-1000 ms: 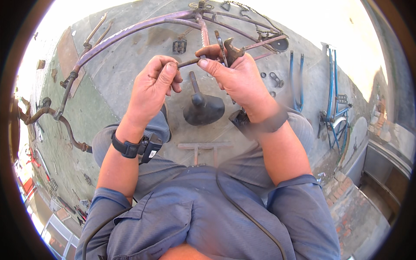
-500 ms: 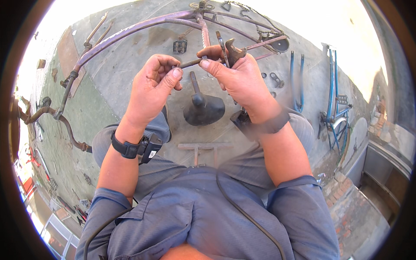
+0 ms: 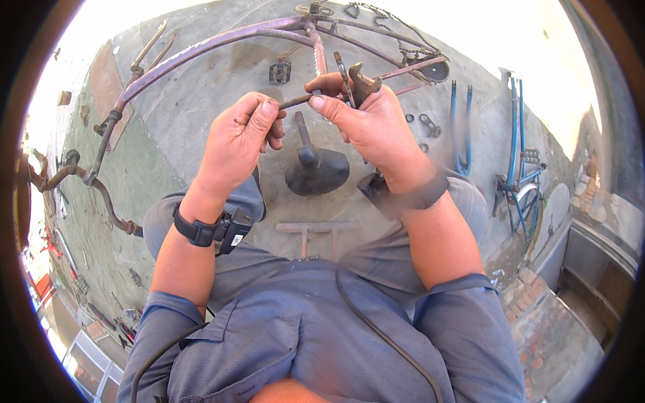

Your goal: The person walks through a workshop, picks up a bicycle seat, and sits on a low stool. They use a wrench to tighten a bolt on the seat post of a bicycle frame, then inspect the seat.

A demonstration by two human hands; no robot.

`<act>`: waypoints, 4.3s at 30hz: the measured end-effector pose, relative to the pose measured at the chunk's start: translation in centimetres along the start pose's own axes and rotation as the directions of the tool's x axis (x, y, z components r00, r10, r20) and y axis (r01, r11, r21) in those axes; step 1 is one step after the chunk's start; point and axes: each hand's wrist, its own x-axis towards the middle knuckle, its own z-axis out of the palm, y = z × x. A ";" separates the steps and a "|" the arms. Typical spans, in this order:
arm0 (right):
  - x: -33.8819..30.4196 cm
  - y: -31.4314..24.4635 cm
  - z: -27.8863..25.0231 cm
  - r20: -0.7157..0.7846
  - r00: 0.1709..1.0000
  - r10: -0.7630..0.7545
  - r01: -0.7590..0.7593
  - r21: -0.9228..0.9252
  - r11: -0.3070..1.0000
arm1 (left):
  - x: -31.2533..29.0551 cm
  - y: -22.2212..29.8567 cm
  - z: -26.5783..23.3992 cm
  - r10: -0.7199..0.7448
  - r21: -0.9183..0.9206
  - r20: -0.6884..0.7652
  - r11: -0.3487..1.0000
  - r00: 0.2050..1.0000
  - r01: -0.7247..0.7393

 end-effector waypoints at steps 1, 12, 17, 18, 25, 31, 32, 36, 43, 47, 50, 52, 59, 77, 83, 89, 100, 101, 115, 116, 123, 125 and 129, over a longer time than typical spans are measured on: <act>0.0 0.0 0.0 0.003 1.000 -0.002 0.002 0.001 1.000 | 0.1 0.0 0.0 -0.025 -0.020 -0.015 1.000 1.000 0.025; 0.0 0.0 -0.1 -0.021 1.000 0.002 -0.002 0.000 1.000 | -0.1 0.0 0.2 0.022 -0.022 -0.032 0.999 0.999 -0.023; 0.1 0.0 -0.2 -0.028 1.000 0.009 -0.009 0.004 1.000 | 0.1 0.1 0.9 0.007 -0.093 -0.082 0.996 0.997 -0.014; 0.1 0.0 -0.2 -0.019 1.000 0.000 0.000 0.012 1.000 | 0.1 0.0 1.2 0.035 -0.120 -0.121 0.992 0.992 -0.049; 0.1 0.1 -0.1 -0.021 1.000 0.005 -0.005 0.026 1.000 | 0.0 -0.1 0.5 0.014 -0.045 -0.074 0.999 0.997 -0.017; 0.2 0.1 -0.1 -0.020 1.000 0.013 -0.013 0.030 0.999 | 0.1 0.1 0.8 -0.043 -0.127 -0.076 0.991 0.996 0.033; 0.2 0.1 -0.2 -0.019 1.000 0.020 -0.019 0.041 0.999 | 0.1 0.1 1.2 -0.004 -0.122 -0.121 0.992 0.993 -0.011; 0.2 0.0 -0.2 -0.025 0.999 0.031 -0.030 0.044 0.999 | 0.2 -0.2 1.3 0.072 -0.125 -0.142 0.988 0.987 -0.090; 0.1 -0.1 0.0 -0.027 0.999 0.030 -0.029 0.045 0.999 | 0.2 -0.4 0.3 -0.055 -0.064 -0.006 0.996 0.998 0.055; 0.1 -0.2 -0.2 -0.019 0.999 0.036 -0.035 0.052 0.998 | 0.1 -0.4 1.1 0.046 -0.099 -0.087 0.994 0.995 -0.055; 0.1 0.0 -0.1 -0.010 1.000 0.024 -0.023 0.035 0.999 | 0.1 -0.5 1.2 0.079 -0.056 -0.075 0.995 0.994 -0.083; 0.1 0.1 -0.2 -0.013 0.999 0.029 -0.029 0.028 0.999 | 0.2 -0.5 0.9 0.060 -0.035 -0.039 0.997 0.997 -0.062; 0.1 0.1 -0.1 -0.005 0.999 0.045 -0.045 0.010 0.999 | 0.3 -0.2 0.1 -0.147 -0.101 0.042 0.983 0.988 0.151; 0.1 0.0 -0.2 -0.042 0.999 0.004 -0.002 0.042 0.999 | 0.3 -0.2 0.3 -0.189 -0.180 -0.011 0.966 0.982 0.184; 0.5 0.0 -0.7 -0.104 0.994 -0.017 0.030 0.127 0.991 | 0.8 -1.2 0.2 -0.172 -0.271 -0.116 0.953 0.978 0.135; 0.5 0.2 -0.8 -0.143 0.989 0.024 0.004 0.192 0.981 | 1.0 -1.8 0.0 -0.215 -0.350 -0.144 0.924 0.966 0.154; 0.7 0.7 -1.8 -0.167 0.986 0.027 0.023 0.292 0.956 | 1.5 -2.5 -0.1 -0.252 -0.408 -0.176 0.898 0.951 0.163; 0.6 0.7 -2.0 -0.169 0.985 0.029 0.024 0.303 0.953 | 1.6 -2.6 0.0 -0.248 -0.392 -0.186 0.906 0.951 0.160; -0.9 0.0 -3.9 -0.252 0.967 0.034 0.072 0.398 0.914 | 4.3 -3.9 2.1 -0.126 -0.076 -0.231 0.991 0.965 0.111; -0.9 -0.1 -4.1 -0.252 0.967 0.027 0.081 0.407 0.910 | 4.6 -3.9 2.4 -0.120 -0.074 -0.225 0.992 0.967 0.105; -0.5 -0.4 -5.2 -0.265 0.964 0.031 0.091 0.436 0.896 | 5.9 -4.2 3.5 -0.101 -0.148 -0.179 0.986 0.979 0.075; -0.3 -0.5 -5.4 -0.266 0.963 0.035 0.090 0.444 0.892 | 6.3 -4.3 3.7 -0.093 -0.170 -0.156 0.983 0.983 0.066; -0.1 -0.9 -5.8 -0.278 0.959 0.052 0.080 0.441 0.894 | 7.0 -4.3 3.9 -0.091 -0.181 -0.110 0.981 0.990 0.070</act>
